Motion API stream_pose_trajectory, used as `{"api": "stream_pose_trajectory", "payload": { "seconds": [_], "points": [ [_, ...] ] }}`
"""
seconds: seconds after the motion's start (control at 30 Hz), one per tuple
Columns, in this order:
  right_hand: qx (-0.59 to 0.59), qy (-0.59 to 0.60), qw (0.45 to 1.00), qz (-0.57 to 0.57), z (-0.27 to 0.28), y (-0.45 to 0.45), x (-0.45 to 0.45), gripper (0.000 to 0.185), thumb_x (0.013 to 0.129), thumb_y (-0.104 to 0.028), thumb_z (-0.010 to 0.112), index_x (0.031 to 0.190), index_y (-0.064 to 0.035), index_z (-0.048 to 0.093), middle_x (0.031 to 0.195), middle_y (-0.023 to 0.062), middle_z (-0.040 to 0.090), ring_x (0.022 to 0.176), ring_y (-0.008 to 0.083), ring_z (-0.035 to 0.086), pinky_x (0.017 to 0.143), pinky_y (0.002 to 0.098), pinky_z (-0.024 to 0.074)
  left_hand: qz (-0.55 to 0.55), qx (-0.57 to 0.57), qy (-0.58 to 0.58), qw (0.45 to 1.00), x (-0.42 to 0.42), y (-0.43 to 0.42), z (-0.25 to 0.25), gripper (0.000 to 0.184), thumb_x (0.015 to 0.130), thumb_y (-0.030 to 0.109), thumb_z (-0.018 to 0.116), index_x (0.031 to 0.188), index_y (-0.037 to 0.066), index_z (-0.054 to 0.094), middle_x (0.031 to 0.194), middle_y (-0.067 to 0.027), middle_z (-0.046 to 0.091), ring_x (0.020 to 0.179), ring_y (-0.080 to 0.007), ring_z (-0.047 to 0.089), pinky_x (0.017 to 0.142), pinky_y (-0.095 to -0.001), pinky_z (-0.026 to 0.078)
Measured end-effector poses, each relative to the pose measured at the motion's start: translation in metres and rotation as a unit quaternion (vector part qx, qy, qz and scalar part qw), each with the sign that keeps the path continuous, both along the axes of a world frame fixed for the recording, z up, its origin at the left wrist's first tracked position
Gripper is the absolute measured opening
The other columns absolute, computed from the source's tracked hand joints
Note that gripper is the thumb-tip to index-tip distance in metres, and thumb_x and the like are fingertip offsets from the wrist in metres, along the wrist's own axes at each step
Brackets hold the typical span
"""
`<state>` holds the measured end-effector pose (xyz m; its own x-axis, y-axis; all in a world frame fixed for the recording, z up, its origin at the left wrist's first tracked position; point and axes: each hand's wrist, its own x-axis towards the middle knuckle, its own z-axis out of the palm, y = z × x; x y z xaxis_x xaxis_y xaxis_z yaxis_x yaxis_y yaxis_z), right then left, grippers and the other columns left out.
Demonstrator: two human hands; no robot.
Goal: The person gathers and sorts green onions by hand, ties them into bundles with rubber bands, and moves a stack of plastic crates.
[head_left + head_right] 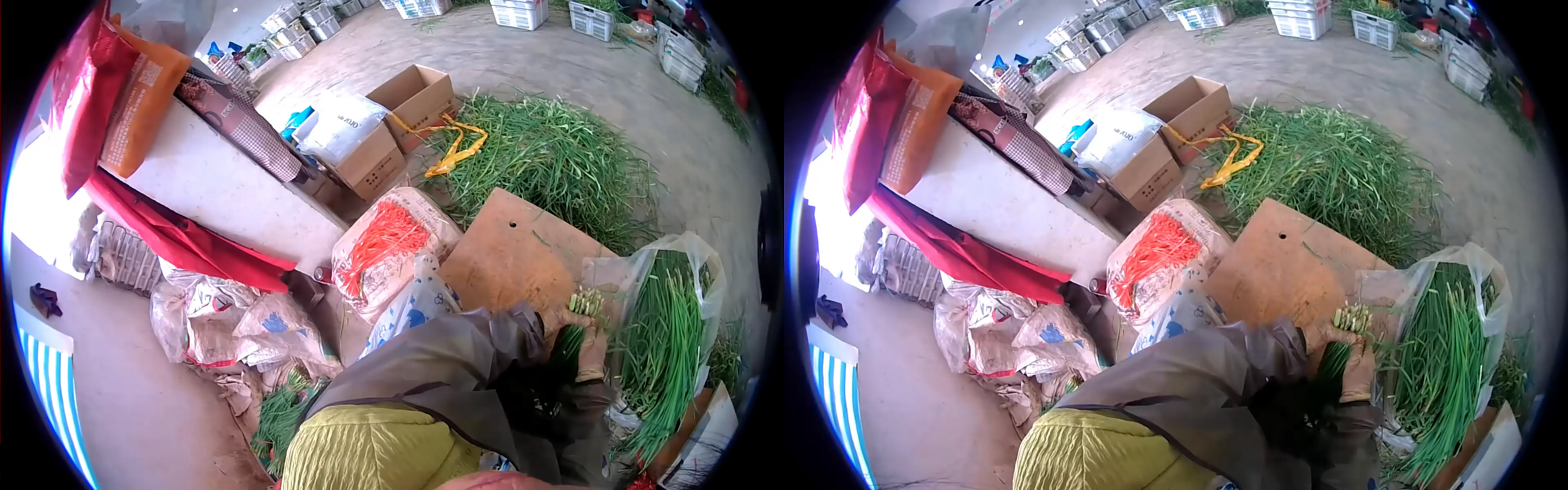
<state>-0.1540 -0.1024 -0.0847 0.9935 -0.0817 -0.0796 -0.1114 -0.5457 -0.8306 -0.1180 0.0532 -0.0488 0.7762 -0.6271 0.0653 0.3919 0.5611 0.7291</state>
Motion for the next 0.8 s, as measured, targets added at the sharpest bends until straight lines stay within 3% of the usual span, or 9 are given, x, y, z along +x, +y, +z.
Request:
{"api": "stream_pose_trajectory", "payload": {
  "seconds": [0.1,0.17,0.37,0.4,0.47,0.5,0.57,0.63,0.8],
  "points": [
    [0.153,0.093,0.982,0.054,-0.038,-0.013,0.004,0.042,0.09,-0.035,0.048,0.109,0.0028,0.05,0.098,0.016,0.056,0.086,0.0286,0.053,0.076,0.0349,0.0413,0.021,0.002,0.001,1.0,-0.004,0.009,0.001,0.035,0.071,0.009,0.067,0.104,0.004,0.057,0.097,-0.0069,0.062,0.088,-0.0179,0.058,0.08,-0.0316,0.046],
    [0.495,0.198,0.844,0.053,-0.035,-0.018,0.003,0.041,0.089,-0.036,0.05,0.108,0.0007,0.05,0.098,0.0091,0.056,0.084,0.0225,0.052,0.078,0.0345,0.0415,0.042,-0.003,0.001,0.999,-0.003,0.01,-0.002,0.036,0.07,0.007,0.069,0.104,0.004,0.057,0.097,-0.0066,0.062,0.087,-0.0175,0.058,0.079,-0.0312,0.046],
    [0.391,0.079,0.916,0.035,0.051,0.012,-0.014,0.066,0.084,-0.036,0.057,0.133,-0.0015,0.031,0.125,0.0141,0.045,0.112,0.0233,0.045,0.092,0.033,0.0358,0.166,-0.026,0.081,0.982,0.007,0.024,0.02,0.035,0.067,0.006,0.072,0.099,0.004,0.058,0.09,-0.004,0.061,0.082,-0.016,0.058,0.075,-0.0297,0.047],
    [0.233,0.015,0.969,0.081,0.049,0.012,-0.023,0.071,0.081,-0.036,0.06,0.134,-0.0011,0.028,0.126,0.0153,0.044,0.112,0.025,0.045,0.092,0.0338,0.0354,0.144,-0.065,0.104,0.982,0.007,0.04,0.069,0.028,0.071,0.007,0.069,0.096,0.004,0.058,0.084,-0.0035,0.06,0.077,-0.016,0.059,0.069,-0.0291,0.048],
    [-0.027,-0.099,0.984,0.146,0.064,0.036,-0.038,0.084,0.072,-0.026,0.071,0.136,0.0001,0.024,0.126,0.0179,0.043,0.11,0.0282,0.045,0.09,0.0364,0.0376,0.128,-0.125,0.189,0.966,0.021,0.047,0.055,0.026,0.073,0.009,0.068,0.096,0.003,0.058,0.084,-0.0043,0.06,0.077,-0.0169,0.059,0.068,-0.0298,0.048],
    [-0.031,-0.101,0.984,0.147,0.068,0.047,-0.045,0.084,0.072,-0.026,0.071,0.136,0.0001,0.024,0.126,0.0179,0.043,0.11,0.0282,0.045,0.09,0.0364,0.0376,0.107,-0.18,0.275,0.938,0.028,0.048,0.042,0.024,0.075,0.01,0.066,0.097,0.003,0.058,0.084,-0.0051,0.06,0.076,-0.0178,0.059,0.066,-0.0305,0.049],
    [0.069,0.033,0.995,0.061,0.063,0.059,-0.059,0.081,0.068,-0.016,0.073,0.133,0.0004,0.027,0.117,0.0183,0.049,0.103,0.0295,0.049,0.085,0.0377,0.0408,0.09,-0.207,0.26,0.939,0.034,0.044,0.028,0.023,0.079,0.016,0.064,0.097,0.004,0.058,0.086,-0.0058,0.061,0.076,-0.0191,0.059,0.066,-0.0322,0.05],
    [0.131,0.05,0.99,0.021,0.049,0.043,-0.054,0.073,0.067,-0.007,0.072,0.128,0.0002,0.033,0.103,0.0142,0.053,0.095,0.0266,0.053,0.079,0.0354,0.0433,0.121,-0.206,0.311,0.92,0.031,0.04,0.035,0.026,0.082,0.024,0.062,0.098,0.003,0.057,0.088,-0.006,0.061,0.076,-0.02,0.059,0.067,-0.0335,0.051],
    [0.244,0.173,0.951,0.082,0.143,0.021,-0.02,0.053,0.069,-0.003,0.067,0.116,-0.001,0.043,0.091,0.0063,0.055,0.083,0.0168,0.055,0.071,0.0285,0.0467,0.073,-0.184,0.191,0.961,-0.031,0.004,0.053,0.039,0.083,0.032,0.061,0.112,0.007,0.052,0.103,-0.0063,0.058,0.09,-0.0196,0.058,0.076,-0.0344,0.05]
  ]
}}
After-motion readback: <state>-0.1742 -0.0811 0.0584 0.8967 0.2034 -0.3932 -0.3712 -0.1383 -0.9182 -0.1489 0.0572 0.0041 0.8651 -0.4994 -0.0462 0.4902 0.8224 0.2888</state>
